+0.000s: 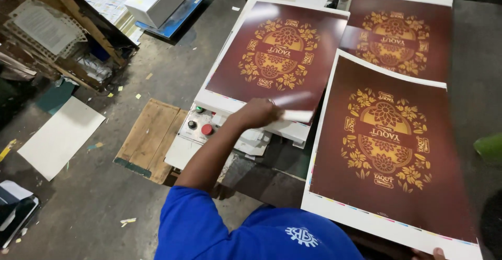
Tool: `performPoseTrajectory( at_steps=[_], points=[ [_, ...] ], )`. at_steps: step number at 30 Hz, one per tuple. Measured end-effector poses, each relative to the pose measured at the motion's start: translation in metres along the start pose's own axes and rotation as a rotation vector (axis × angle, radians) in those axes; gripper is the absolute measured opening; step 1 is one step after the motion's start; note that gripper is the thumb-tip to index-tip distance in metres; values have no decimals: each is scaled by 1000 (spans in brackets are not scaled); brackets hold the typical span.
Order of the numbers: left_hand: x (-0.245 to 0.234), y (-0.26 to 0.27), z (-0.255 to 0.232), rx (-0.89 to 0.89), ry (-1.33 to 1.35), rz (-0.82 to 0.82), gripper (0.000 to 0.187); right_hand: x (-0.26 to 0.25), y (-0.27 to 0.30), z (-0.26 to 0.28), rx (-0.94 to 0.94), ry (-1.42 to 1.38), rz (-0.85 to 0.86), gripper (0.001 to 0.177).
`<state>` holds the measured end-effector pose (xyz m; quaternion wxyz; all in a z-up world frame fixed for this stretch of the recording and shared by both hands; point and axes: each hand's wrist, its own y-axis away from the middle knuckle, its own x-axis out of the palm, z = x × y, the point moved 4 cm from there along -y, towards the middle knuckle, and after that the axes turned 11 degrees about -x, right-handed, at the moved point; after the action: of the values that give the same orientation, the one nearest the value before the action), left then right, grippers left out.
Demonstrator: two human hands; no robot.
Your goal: The person repeatedly picks up large, maroon-colored printed sheets from a pile on a table and places them onto a separate stack. The sheets feature a gold decorative design and the word 'YAQOUT'. The person handles the sheets by hand, aligning them as they are moved.
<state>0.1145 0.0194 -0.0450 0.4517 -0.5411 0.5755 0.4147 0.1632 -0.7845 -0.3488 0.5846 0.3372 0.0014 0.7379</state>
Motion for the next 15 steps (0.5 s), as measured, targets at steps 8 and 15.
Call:
performPoseTrajectory(
  at_steps=[8,15],
  points=[
    [-112,68,-75,16,20,-656,7,19,66,-100,-149,66,-155,42],
    [-77,91,-82,-42,14,-652,14,214,138,-54,-637,268,-466,30]
  ],
)
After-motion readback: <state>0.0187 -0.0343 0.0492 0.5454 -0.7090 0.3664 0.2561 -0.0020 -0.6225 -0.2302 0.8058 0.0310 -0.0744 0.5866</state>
